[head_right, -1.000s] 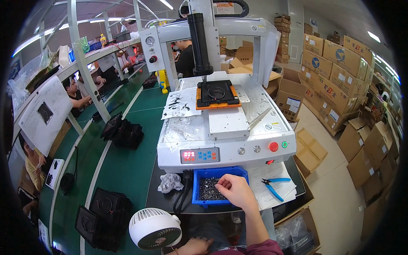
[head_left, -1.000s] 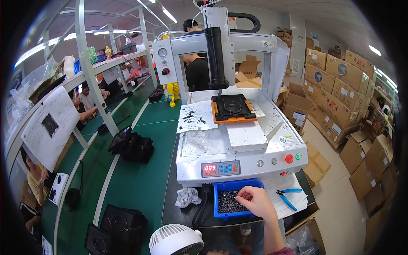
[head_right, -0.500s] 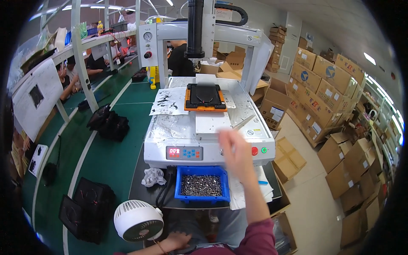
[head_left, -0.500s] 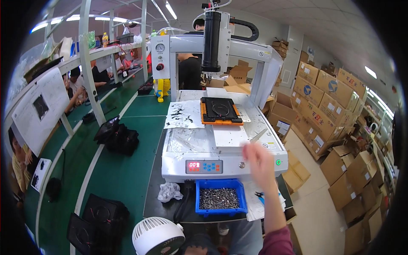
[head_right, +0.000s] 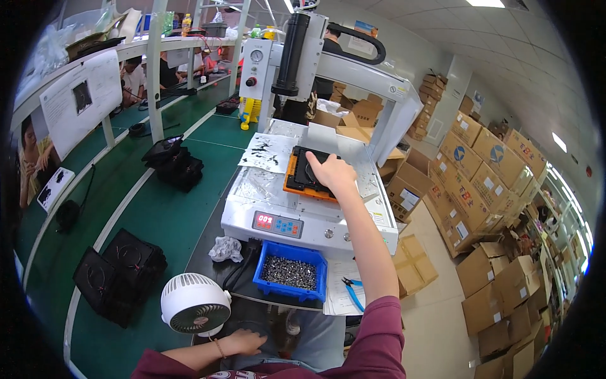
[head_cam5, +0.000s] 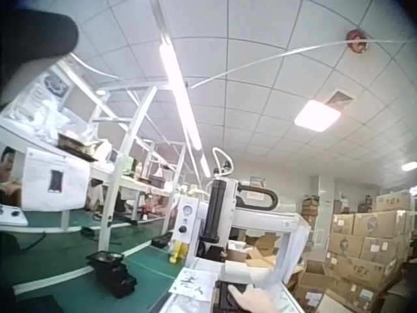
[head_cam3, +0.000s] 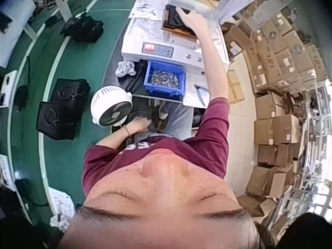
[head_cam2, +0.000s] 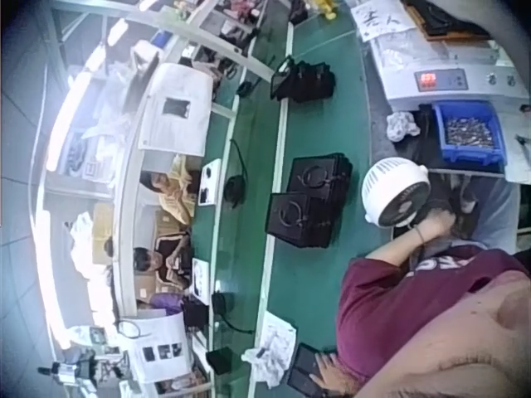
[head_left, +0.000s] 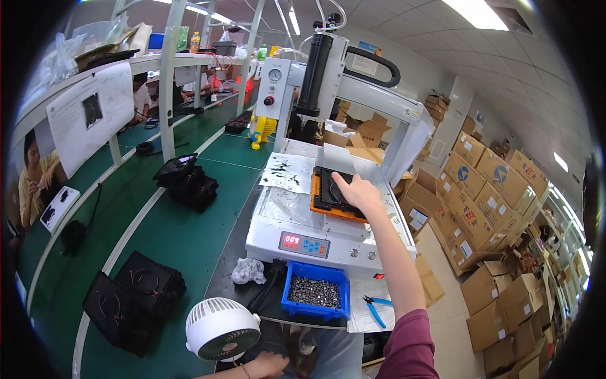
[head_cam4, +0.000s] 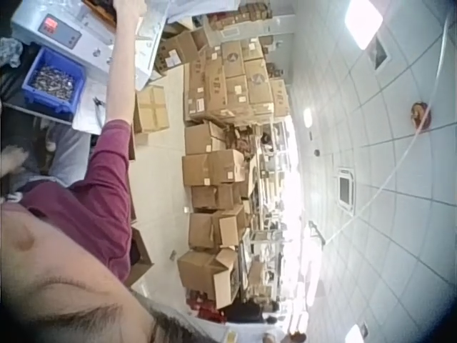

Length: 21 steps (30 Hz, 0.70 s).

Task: Operating an automated assembly machine and hand-assembling electronic display panels.

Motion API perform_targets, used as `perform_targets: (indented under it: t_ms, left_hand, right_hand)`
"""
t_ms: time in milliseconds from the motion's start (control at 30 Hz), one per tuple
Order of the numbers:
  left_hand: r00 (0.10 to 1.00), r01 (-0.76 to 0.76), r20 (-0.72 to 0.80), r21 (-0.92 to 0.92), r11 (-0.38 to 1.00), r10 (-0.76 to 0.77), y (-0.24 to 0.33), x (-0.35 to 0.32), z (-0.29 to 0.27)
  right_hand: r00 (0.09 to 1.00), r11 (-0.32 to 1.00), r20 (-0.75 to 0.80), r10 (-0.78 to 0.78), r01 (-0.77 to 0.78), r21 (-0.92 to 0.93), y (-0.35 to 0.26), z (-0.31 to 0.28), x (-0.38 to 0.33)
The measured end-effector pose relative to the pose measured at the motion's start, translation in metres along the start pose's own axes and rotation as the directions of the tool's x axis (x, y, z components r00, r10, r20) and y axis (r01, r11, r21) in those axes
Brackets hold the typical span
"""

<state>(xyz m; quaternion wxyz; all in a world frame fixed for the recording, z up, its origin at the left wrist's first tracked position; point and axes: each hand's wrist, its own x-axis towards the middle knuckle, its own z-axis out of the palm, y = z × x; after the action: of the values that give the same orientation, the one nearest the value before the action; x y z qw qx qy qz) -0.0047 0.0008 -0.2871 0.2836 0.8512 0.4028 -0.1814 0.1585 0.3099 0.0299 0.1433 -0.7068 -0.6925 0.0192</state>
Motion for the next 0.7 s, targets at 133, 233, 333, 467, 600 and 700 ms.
perform_targets:
  t_ms: [133,233,333,467,600,700]
  left_hand:
    - [0.948,-0.304,-0.155,-0.182,0.935,0.278,0.005,0.010,-0.018]
    - [0.680,-0.638,-0.619,-0.236,0.733,0.393,0.014,0.001,-0.031]
    - [0.657,-0.710,-0.666,-0.390,0.586,0.354,0.037,-0.050,-0.083]
    - [0.292,-0.901,-0.949,-0.229,0.369,0.122,0.061,-0.148,-0.145]
    - [-0.051,-0.985,-0.841,-0.048,0.168,-0.538,0.032,-0.195,-0.153]
    - [-0.081,-0.992,-0.757,-0.001,0.126,-0.648,0.009,-0.212,-0.158]
  right_hand:
    - [0.981,0.993,0.167,0.103,-0.091,-0.078,-0.023,0.002,0.010]
    - [0.960,0.979,0.197,0.198,-0.184,-0.085,-0.038,0.008,0.013]
    - [0.977,0.986,0.149,0.151,-0.139,-0.089,-0.036,0.014,0.021]
    - [0.992,0.993,-0.054,-0.118,0.118,-0.005,-0.042,-0.020,-0.012]
    - [0.816,0.745,-0.071,-0.573,0.555,0.370,-0.130,-0.050,-0.130]
    - [0.608,0.548,-0.032,-0.793,0.736,0.398,-0.180,-0.042,-0.193]
